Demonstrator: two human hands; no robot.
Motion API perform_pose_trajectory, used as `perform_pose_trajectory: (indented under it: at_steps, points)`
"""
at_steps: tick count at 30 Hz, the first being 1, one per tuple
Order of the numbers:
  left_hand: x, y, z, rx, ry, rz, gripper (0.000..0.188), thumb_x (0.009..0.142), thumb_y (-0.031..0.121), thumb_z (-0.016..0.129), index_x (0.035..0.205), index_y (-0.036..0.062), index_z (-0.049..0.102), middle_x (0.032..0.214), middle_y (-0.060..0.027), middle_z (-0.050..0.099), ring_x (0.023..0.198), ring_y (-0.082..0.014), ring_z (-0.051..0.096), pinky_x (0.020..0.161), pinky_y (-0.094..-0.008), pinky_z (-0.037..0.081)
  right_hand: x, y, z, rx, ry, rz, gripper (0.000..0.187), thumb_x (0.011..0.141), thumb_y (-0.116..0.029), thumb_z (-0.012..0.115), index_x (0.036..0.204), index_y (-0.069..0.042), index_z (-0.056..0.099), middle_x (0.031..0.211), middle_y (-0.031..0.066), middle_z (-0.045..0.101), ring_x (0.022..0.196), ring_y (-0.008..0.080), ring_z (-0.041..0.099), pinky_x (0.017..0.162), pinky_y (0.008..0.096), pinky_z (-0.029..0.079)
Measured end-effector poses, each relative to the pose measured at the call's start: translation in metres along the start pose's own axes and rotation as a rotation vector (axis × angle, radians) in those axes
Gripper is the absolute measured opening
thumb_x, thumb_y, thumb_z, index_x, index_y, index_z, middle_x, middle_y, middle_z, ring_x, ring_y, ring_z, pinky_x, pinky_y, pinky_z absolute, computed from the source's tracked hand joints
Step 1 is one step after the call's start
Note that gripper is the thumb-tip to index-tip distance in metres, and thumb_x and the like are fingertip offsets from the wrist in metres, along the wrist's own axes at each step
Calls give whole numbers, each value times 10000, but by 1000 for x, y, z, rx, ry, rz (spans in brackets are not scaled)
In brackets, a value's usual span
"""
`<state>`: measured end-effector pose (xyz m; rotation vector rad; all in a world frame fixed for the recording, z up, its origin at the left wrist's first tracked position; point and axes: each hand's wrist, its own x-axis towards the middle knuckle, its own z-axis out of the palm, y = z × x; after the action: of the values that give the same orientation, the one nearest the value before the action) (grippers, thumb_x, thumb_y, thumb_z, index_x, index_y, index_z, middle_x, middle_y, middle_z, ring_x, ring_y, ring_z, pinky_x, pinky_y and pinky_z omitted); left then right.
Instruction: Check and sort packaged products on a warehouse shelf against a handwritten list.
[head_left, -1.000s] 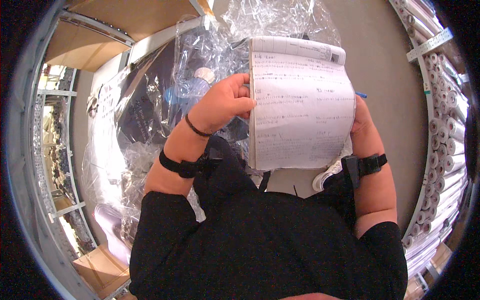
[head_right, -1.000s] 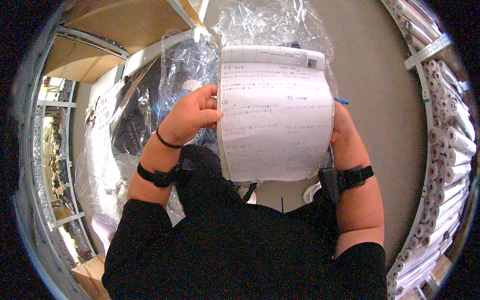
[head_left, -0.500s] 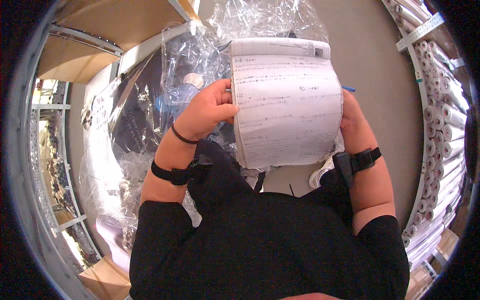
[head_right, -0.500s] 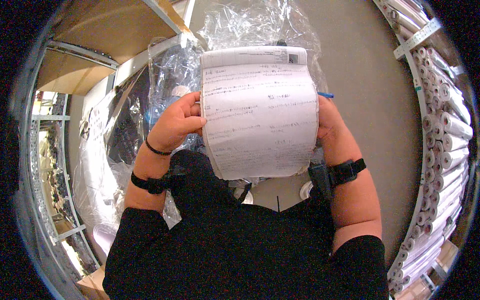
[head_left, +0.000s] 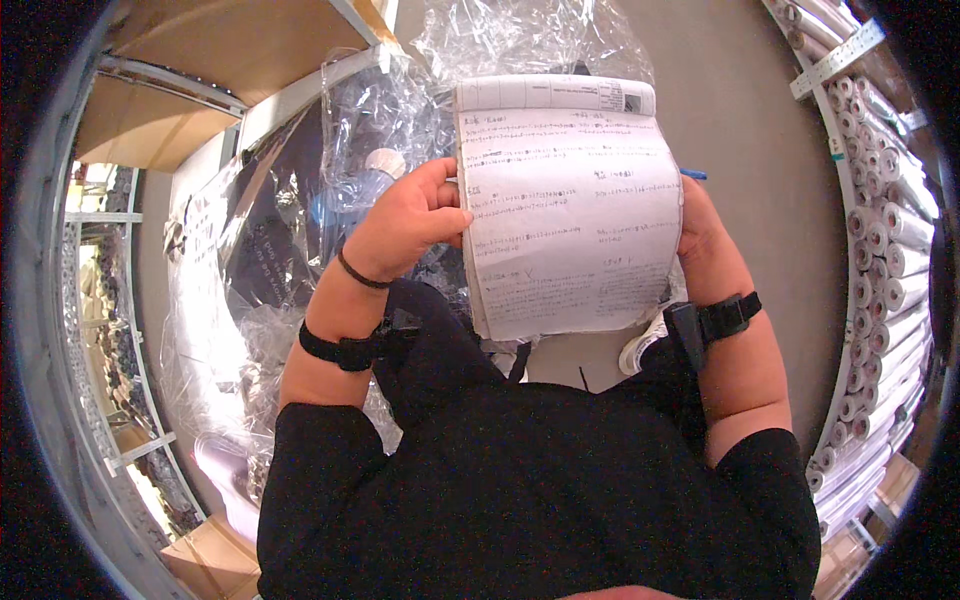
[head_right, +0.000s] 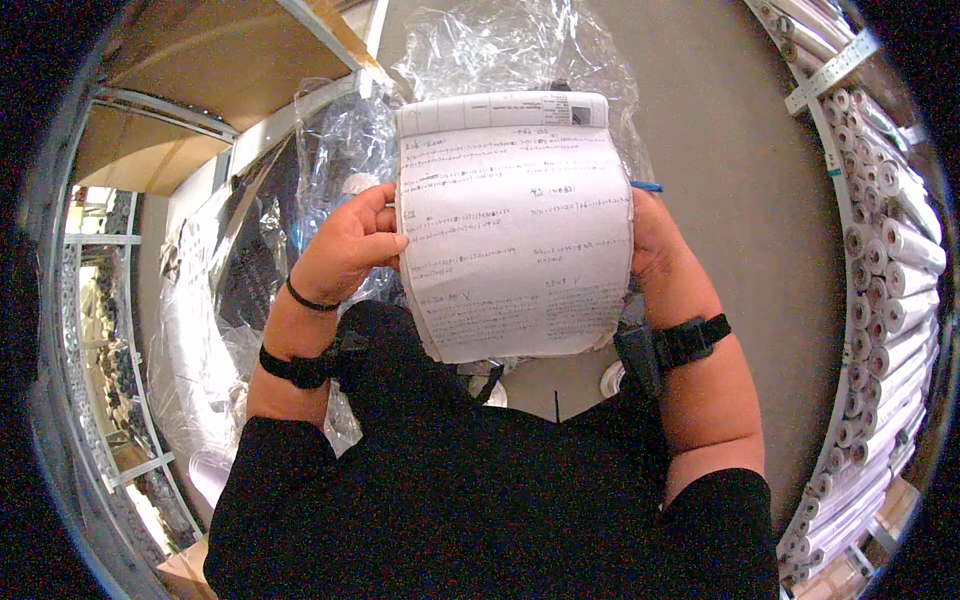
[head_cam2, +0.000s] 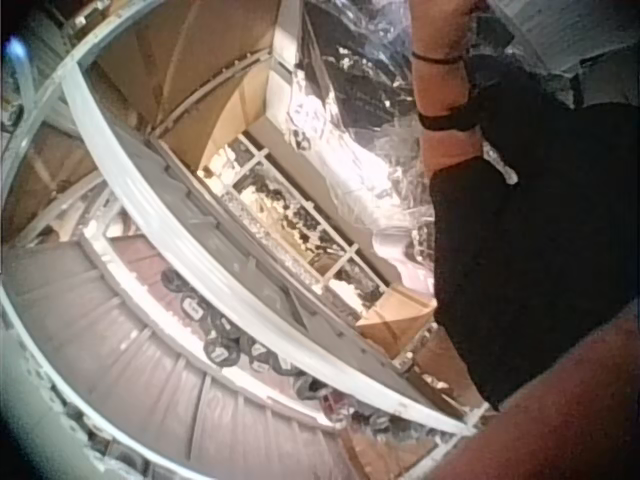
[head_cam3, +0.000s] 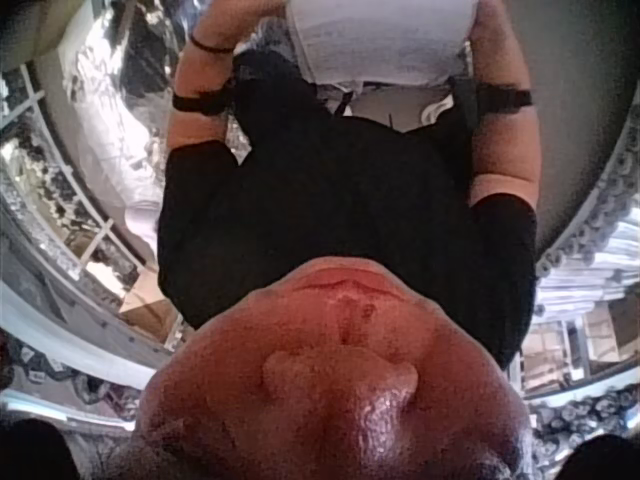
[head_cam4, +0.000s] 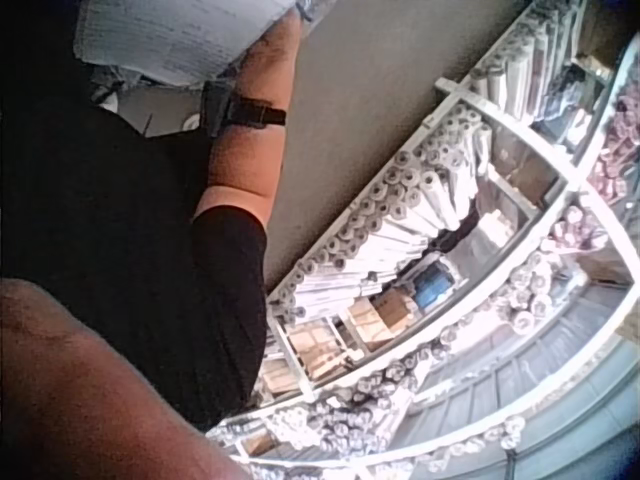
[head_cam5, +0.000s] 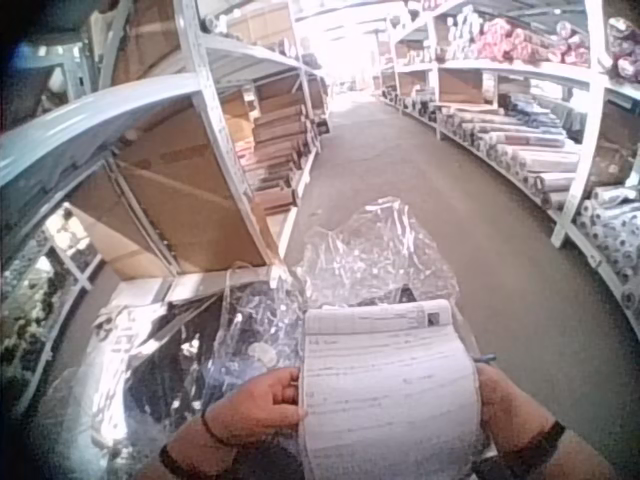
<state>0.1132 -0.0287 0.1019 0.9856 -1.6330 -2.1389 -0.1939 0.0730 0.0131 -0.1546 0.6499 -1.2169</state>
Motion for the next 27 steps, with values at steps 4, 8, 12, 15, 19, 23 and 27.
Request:
perform_pose_trajectory:
  at_steps: [4, 8, 12, 15, 19, 23, 27]
  points:
    - [-1, 1, 0, 1, -5, -9, 583, 779, 81, 571, 1310, -52, 372, 1063, -125, 631, 894, -180, 645, 727, -279, 535, -2, 0, 4, -69, 120, -27, 334, 922, -174, 482, 1125, 76, 571, 1047, 197, 649, 877, 248, 674, 735, 391, 572]
    - [-1, 1, 0, -16, -14, 6, 573, 780, 51, 554, 1312, -52, 369, 1085, -129, 617, 925, -177, 630, 757, -294, 524, -2, -1, -6, -110, 133, -58, 353, 920, -195, 483, 1143, 67, 564, 1079, 193, 638, 895, 253, 670, 746, 394, 569]
    - [0, -7, -3, -60, -97, 61, 679, 769, 98, 615, 1363, -38, 315, 1199, -139, 570, 1054, -196, 588, 871, -321, 482, 1, 1, 0, -53, 168, -70, 332, 897, -198, 531, 1102, 56, 593, 1017, 181, 659, 854, 260, 674, 725, 395, 567]
    - [2, -10, 0, -33, -164, 120, 747, 759, 111, 655, 1390, -30, 279, 1243, -129, 548, 1126, -203, 548, 964, -337, 421, 4, 0, -8, -46, 126, -97, 327, 904, -194, 520, 1103, 56, 591, 1012, 176, 660, 845, 252, 675, 715, 386, 569]
    - [3, -13, -1, -60, -188, 111, 792, 747, 122, 687, 1399, -26, 264, 1260, -122, 538, 1152, -200, 529, 1002, -344, 387, 4, -1, -8, -57, 160, -103, 325, 907, -194, 515, 1097, 58, 591, 1007, 173, 661, 843, 247, 675, 710, 378, 570]
    - [3, -12, 3, -77, -242, 86, 801, 752, 139, 684, 1404, -29, 249, 1284, -124, 518, 1160, -196, 521, 999, -346, 389, 9, -2, -15, -55, 126, -93, 342, 914, -185, 497, 1127, 74, 565, 1033, 198, 647, 854, 259, 676, 697, 391, 581]
    - [0, -11, 3, -47, -222, 65, 791, 761, 147, 669, 1402, -37, 245, 1307, -134, 497, 1175, -203, 511, 996, -352, 397, 9, -2, -12, -12, 96, -103, 364, 918, -177, 481, 1161, 88, 537, 1067, 222, 631, 879, 277, 675, 703, 409, 587]
